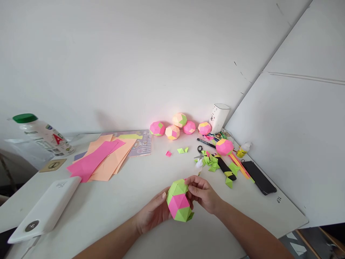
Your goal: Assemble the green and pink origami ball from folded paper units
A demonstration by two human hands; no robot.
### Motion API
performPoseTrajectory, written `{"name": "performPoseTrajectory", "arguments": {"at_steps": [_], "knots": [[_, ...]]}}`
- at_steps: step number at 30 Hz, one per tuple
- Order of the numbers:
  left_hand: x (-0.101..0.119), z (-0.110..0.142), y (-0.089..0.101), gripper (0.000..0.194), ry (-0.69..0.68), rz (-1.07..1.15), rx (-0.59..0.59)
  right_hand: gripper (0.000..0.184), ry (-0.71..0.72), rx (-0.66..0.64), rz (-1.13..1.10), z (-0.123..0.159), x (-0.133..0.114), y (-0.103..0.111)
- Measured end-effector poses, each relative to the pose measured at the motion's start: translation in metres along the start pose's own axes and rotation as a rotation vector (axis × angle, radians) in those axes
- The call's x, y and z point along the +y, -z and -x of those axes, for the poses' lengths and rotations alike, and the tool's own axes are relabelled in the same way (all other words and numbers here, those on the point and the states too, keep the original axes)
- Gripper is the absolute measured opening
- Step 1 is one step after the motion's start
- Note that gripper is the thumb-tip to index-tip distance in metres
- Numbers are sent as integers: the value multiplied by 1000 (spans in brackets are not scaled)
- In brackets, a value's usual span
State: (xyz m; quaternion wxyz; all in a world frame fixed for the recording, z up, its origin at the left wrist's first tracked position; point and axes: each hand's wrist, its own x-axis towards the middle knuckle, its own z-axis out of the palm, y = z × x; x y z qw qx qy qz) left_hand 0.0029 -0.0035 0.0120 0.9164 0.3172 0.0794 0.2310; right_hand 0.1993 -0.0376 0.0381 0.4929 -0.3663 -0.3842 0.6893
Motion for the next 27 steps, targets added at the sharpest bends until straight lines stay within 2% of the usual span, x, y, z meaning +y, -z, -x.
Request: {"name": "performPoseTrajectory", "arguments": {"at_steps": [10, 17, 27], "knots": [[2, 0, -1, 45, -16, 4, 32, 25, 15, -36, -24, -1, 1, 1], [2, 1, 0, 43, -58, 18, 84, 24, 39, 3, -14, -4, 0, 1], [1, 0, 2, 47, -79, 48, 48, 27, 26, 100, 3, -3, -3, -1]]}}
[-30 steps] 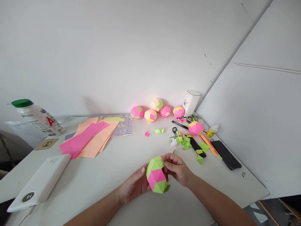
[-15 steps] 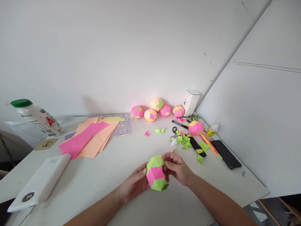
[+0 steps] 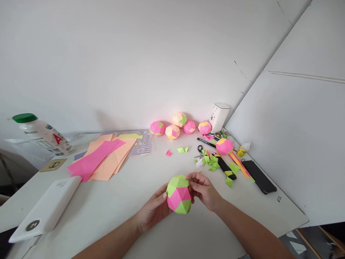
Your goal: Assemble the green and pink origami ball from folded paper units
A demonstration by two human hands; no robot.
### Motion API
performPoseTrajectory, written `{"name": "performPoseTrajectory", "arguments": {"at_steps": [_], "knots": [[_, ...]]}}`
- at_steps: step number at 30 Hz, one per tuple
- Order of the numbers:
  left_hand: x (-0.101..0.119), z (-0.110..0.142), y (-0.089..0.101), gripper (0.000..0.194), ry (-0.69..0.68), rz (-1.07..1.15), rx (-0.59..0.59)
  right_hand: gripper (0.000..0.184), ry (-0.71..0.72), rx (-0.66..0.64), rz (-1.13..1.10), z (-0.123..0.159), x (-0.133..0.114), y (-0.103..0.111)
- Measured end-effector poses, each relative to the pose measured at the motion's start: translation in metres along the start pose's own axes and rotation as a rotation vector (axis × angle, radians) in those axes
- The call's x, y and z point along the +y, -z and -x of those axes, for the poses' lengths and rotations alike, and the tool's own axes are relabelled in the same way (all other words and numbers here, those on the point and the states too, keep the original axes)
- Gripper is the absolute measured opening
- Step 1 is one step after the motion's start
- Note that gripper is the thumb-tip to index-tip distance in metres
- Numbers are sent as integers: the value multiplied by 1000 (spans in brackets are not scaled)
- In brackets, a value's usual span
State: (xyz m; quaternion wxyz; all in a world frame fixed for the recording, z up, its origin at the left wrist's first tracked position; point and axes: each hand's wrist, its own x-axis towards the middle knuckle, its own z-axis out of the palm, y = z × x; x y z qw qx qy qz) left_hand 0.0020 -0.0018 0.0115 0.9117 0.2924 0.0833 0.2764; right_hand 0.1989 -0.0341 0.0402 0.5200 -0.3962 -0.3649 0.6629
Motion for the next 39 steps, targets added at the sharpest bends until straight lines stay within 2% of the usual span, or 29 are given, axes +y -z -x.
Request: {"name": "performPoseTrajectory", "arguments": {"at_steps": [15, 23, 31, 35, 39], "knots": [[2, 0, -3, 44, 11, -9, 28, 25, 38, -55, -17, 0, 2, 1], [4, -2, -11, 43, 13, -46, 1, 24, 47, -82, -13, 1, -1, -1], [9, -5, -19, 41, 57, -98, -58, 25, 109, -105, 103, 2, 4, 0], [8, -3, -16, 41, 86, -63, -56, 26, 105, -79, 141, 3, 3, 0], [2, 1, -4, 46, 91, -58, -48, 21, 119, -59, 239, 7, 3, -3]]}}
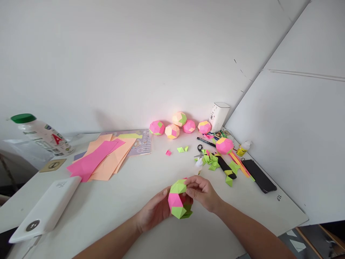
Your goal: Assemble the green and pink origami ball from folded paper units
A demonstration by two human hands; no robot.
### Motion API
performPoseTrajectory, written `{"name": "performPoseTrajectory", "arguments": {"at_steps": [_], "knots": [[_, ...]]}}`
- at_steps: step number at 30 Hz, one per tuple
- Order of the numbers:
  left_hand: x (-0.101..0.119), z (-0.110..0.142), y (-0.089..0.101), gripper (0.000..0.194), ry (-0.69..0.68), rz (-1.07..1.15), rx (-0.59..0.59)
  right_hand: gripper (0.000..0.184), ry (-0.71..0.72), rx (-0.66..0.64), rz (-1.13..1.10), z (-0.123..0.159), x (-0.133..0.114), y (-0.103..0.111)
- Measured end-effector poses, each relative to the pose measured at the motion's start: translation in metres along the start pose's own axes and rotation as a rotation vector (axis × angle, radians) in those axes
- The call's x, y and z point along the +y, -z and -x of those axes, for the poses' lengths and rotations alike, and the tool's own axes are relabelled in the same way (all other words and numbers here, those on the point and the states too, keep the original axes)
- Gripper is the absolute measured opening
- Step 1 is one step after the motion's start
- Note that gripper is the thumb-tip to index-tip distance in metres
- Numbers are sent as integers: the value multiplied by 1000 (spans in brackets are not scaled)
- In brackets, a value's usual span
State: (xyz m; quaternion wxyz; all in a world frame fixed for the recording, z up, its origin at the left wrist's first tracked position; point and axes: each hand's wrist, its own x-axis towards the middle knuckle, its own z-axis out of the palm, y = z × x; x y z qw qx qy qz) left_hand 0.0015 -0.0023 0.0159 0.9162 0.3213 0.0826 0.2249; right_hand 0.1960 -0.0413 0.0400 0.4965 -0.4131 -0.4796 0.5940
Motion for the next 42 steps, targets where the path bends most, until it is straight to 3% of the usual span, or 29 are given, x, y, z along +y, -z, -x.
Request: {"name": "performPoseTrajectory", "arguments": {"at_steps": [4, 8, 12, 16, 21, 25, 27, 30, 36, 42], "knots": [[-5, 3, 12, 52, 11, -31, -22, 20, 10, -82, 136, 4, 2, -3], [-7, 4, 17, 50, 21, -12, 32, 20, 93, -143, 95, 6, -4, -3], [-3, 5, 19, 53, 52, 105, 137, 12, 234, 137, 134, 3, -12, 3], [5, 5, 21, 50, 4, 214, 345, 13, 359, 475, 391, -5, -7, 15], [9, 4, 17, 48, 28, 219, 381, 18, 577, 752, 856, -13, -5, 48], [7, 5, 15, 49, 45, 188, 395, 25, 606, 945, 1178, -24, -7, 86], [5, 6, 18, 51, 56, 180, 408, 29, 596, 928, 1237, -34, -2, 103], [2, 6, 23, 53, 70, 181, 405, 32, 549, 799, 1358, -49, 12, 119], [0, 4, 23, 50, 29, 199, 324, 36, 354, 578, 1665, -61, 31, 127], [-1, 3, 22, 51, 18, 132, 210, 41, 381, 578, 1643, -61, 30, 131]]}}
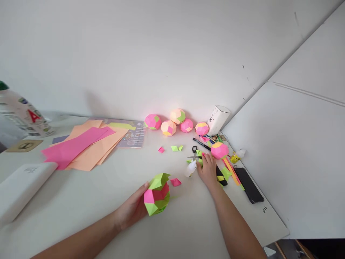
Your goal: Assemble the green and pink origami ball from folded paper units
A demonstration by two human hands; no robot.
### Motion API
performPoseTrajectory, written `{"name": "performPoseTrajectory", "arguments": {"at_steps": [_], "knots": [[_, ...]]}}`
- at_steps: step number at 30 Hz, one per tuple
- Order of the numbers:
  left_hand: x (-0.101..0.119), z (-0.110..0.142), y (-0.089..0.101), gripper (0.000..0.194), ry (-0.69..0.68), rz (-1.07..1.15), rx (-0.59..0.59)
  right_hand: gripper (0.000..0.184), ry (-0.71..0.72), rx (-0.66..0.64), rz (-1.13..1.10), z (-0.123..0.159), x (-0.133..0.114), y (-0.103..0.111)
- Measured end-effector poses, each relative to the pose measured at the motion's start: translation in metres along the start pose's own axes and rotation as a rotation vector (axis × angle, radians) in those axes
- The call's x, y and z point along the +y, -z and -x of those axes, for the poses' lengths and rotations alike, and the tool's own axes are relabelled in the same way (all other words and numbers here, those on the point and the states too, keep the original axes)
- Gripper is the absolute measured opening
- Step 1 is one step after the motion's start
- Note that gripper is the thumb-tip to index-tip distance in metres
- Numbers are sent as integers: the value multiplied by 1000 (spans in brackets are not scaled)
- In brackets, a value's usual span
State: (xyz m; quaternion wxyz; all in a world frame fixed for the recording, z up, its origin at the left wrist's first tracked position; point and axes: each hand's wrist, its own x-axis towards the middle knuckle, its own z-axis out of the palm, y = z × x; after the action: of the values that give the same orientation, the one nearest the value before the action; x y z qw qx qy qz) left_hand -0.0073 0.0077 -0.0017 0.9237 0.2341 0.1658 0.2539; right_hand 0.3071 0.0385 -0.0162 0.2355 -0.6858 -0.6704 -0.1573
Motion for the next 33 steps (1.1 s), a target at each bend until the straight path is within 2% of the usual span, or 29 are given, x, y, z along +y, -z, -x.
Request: {"name": "performPoseTrajectory", "arguments": {"at_steps": [3, 10, 12, 15, 17, 18, 19, 20, 22, 25, 29, 33], "knots": [[0, -1, 0, 50, -30, -61, -53, 43, -19, 104, -66, -2, 1, 4], [2, -2, -9, 46, -61, -111, -100, 25, -38, 361, -265, -4, -5, 28], [3, -2, -11, 47, -80, -129, -116, 19, -56, 430, -309, 1, -16, 41], [4, -2, -14, 48, -98, -165, -103, 16, -74, 492, -416, 13, -46, 64], [5, -2, -17, 49, -108, -179, -88, 24, -102, 413, -756, 23, -72, 80], [5, -2, -19, 49, -114, -184, -89, 20, -83, 288, -872, 28, -85, 87], [5, -2, -20, 49, -123, -188, -96, 15, -13, 125, -948, 33, -97, 93], [6, -2, -21, 48, -132, -192, -106, 14, 62, 17, -994, 37, -107, 97], [5, -2, -23, 45, -155, -192, -129, 17, 133, -109, -1072, 43, -121, 101], [4, -3, -22, 44, -179, -198, -129, 17, 107, -220, -1152, 46, -129, 98], [1, -2, -19, 49, -167, -220, -94, 15, 37, -323, -1299, 46, -126, 91], [0, -2, -17, 49, -173, -237, -115, 12, -34, -400, -1414, 46, -123, 90]]}}
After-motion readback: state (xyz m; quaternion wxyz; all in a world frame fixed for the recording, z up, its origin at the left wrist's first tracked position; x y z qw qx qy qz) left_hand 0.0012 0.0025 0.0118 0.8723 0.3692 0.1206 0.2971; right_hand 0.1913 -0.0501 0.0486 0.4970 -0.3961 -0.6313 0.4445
